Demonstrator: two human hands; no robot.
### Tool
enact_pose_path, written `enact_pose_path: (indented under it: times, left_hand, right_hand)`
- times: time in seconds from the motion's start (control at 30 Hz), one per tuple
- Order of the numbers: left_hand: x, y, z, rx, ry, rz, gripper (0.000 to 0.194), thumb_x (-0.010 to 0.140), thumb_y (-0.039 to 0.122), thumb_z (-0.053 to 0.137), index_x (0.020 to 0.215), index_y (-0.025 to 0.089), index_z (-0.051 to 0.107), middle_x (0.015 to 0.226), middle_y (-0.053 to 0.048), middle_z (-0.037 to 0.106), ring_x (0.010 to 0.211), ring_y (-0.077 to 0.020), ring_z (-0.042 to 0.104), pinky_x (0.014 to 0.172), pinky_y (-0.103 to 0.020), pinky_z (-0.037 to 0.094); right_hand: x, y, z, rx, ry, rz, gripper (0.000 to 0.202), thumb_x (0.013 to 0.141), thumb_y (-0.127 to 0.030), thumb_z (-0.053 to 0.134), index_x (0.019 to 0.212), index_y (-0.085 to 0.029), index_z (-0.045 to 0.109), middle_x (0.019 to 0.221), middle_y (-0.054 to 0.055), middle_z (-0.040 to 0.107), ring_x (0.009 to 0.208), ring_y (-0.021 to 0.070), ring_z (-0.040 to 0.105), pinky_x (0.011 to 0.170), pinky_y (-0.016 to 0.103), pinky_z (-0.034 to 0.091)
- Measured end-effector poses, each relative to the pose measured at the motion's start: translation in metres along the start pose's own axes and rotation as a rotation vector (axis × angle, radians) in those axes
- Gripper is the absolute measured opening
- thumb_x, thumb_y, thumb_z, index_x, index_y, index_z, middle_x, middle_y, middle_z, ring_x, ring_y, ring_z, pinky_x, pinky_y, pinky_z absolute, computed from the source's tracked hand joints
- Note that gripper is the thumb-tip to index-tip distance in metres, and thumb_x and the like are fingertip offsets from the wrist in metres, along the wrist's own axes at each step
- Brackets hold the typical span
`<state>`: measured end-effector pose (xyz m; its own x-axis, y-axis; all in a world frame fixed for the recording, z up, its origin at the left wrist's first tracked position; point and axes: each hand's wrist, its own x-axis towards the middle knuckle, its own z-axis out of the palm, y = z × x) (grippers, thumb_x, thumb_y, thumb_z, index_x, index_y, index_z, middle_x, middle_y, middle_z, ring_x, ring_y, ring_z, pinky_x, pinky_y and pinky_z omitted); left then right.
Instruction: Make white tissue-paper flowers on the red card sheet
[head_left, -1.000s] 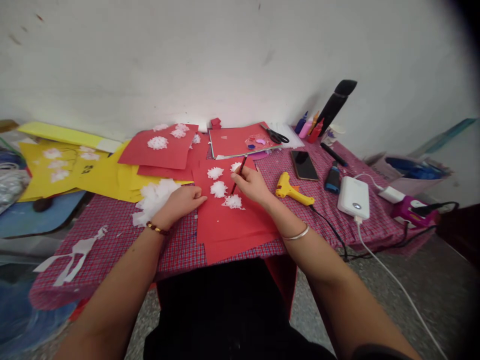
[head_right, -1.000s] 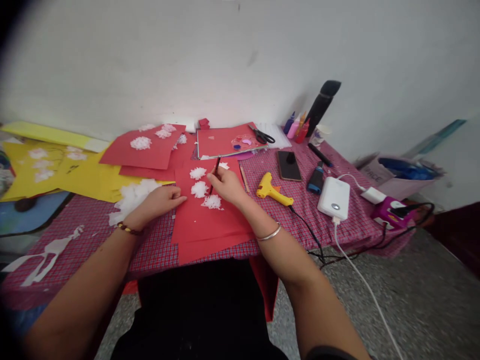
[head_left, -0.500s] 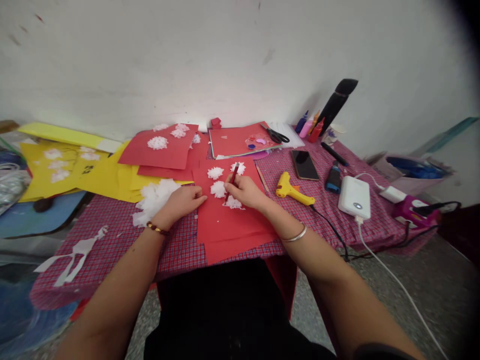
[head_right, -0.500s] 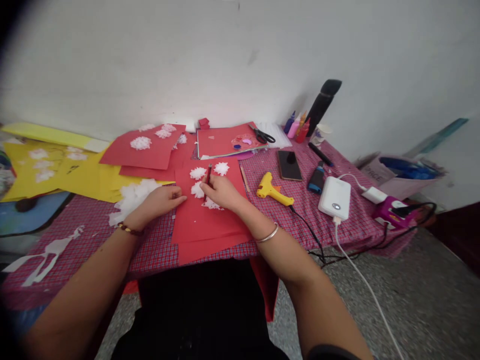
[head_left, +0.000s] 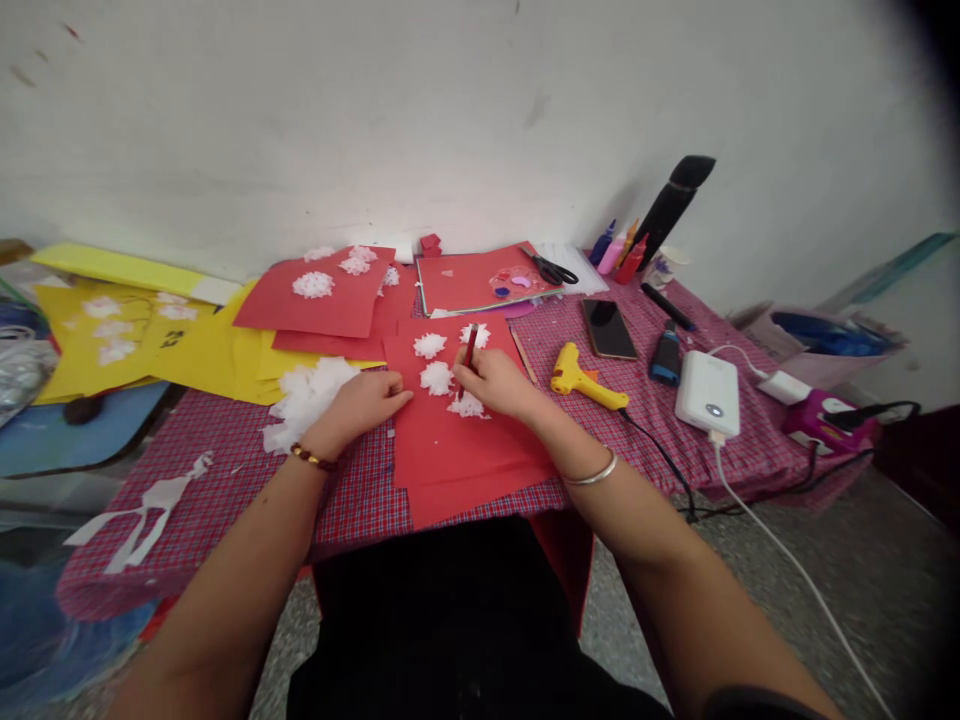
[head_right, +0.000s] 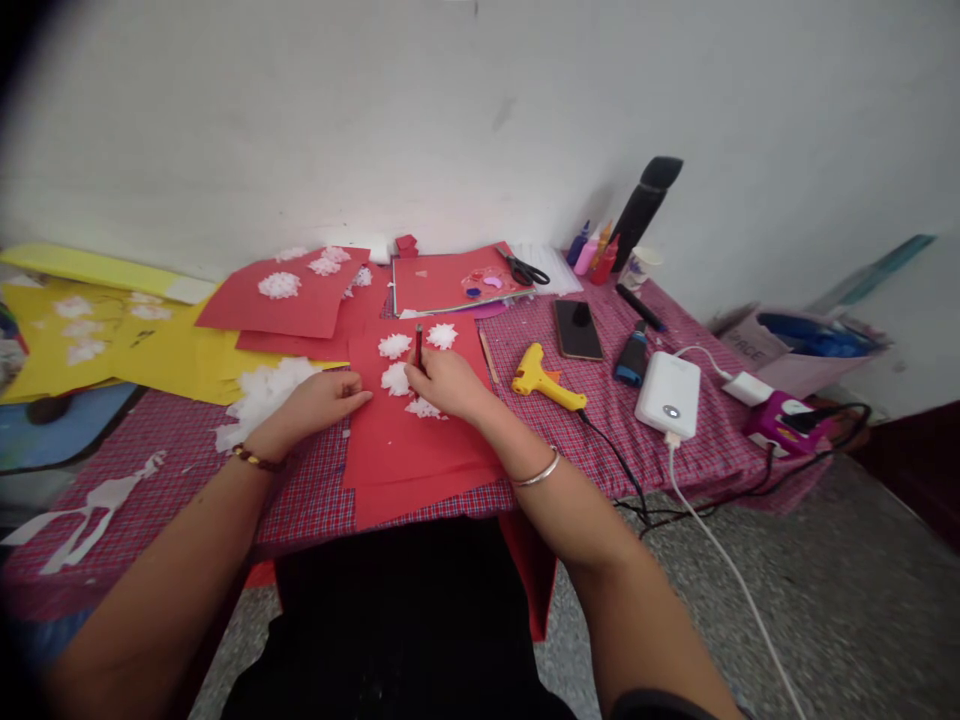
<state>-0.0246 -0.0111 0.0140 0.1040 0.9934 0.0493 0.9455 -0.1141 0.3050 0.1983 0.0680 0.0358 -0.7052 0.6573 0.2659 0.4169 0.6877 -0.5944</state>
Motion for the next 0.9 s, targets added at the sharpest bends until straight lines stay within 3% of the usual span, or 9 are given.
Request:
enact_pose_path:
  times: [0.1, 0.3, 0.47, 0.6, 0.77, 0.9]
  left_hand:
    - [-0.0001, 0.0002, -0.0004, -0.007, -0.002, -0.005, 0.031, 0.085, 0.041, 0.046, 0.062, 0.021, 0.039, 0.061, 0.0, 0.05, 0.058, -0.0159, 0.046, 0.056, -0.028, 0.028]
    - [0.0003, -0.0007, -0.0003, -0.011, 0.002, 0.0, 0.031, 0.085, 0.041, 0.047, 0.062, 0.021, 0.039, 0.061, 0.0, 0.05, 0.058, -0.0158, 0.045, 0.056, -0.028, 0.028]
    - [0.0003, -0.0002, 0.0001, 0.004, 0.005, 0.002, 0.031, 0.085, 0.041, 0.047, 0.062, 0.021, 0.04, 0.062, 0.0, 0.051, 0.059, -0.0159, 0.047, 0.057, -0.028, 0.03]
    - [-0.0001, 0.0007, -0.0004, 0.015, 0.004, 0.0, 0.031, 0.085, 0.041, 0.046, 0.063, 0.021, 0.041, 0.062, 0.0, 0.052, 0.059, -0.0164, 0.047, 0.057, -0.028, 0.03]
    - [0.0, 0.0006, -0.0007, 0.007, 0.005, 0.001, 0.03, 0.084, 0.041, 0.047, 0.062, 0.021, 0.041, 0.061, 0.0, 0.051, 0.059, -0.0168, 0.048, 0.057, -0.028, 0.03]
    - [0.0005, 0.0001, -0.0002, 0.002, 0.005, -0.004, 0.03, 0.083, 0.04, 0.047, 0.062, 0.021, 0.042, 0.06, 0.0, 0.05, 0.058, -0.0167, 0.047, 0.056, -0.028, 0.029]
  right_hand:
    - [-0.0002, 0.0008, -0.0023, -0.021, 0.023, 0.041, 0.023, 0.088, -0.026, 0.044, 0.066, -0.018, 0.047, 0.059, 0.001, 0.051, 0.055, 0.0127, 0.045, 0.054, 0.026, 0.028]
    - [-0.0023, -0.0016, -0.0016, 0.243, 0.066, 0.031, 0.022, 0.09, -0.03, 0.041, 0.074, -0.018, 0.05, 0.062, -0.002, 0.05, 0.058, 0.0118, 0.047, 0.057, 0.024, 0.034]
    - [-0.0018, -0.0033, -0.0018, 0.109, -0.086, -0.004, 0.022, 0.088, -0.026, 0.043, 0.07, -0.017, 0.051, 0.062, 0.0, 0.053, 0.058, 0.0125, 0.048, 0.057, 0.024, 0.031]
    - [-0.0009, -0.0015, -0.0039, -0.041, -0.05, 0.021, 0.026, 0.087, -0.025, 0.043, 0.063, -0.018, 0.046, 0.057, 0.0, 0.05, 0.054, 0.0125, 0.044, 0.054, 0.026, 0.026]
    - [-0.0025, -0.003, -0.0044, 0.089, 0.002, 0.031, 0.02, 0.088, -0.026, 0.042, 0.071, -0.017, 0.049, 0.064, 0.0, 0.053, 0.059, 0.0124, 0.048, 0.056, 0.024, 0.03]
    - [-0.0034, -0.0051, -0.0037, 0.116, -0.097, -0.022, 0.022, 0.088, -0.025, 0.043, 0.068, -0.017, 0.048, 0.061, -0.001, 0.05, 0.057, 0.0118, 0.047, 0.056, 0.024, 0.03]
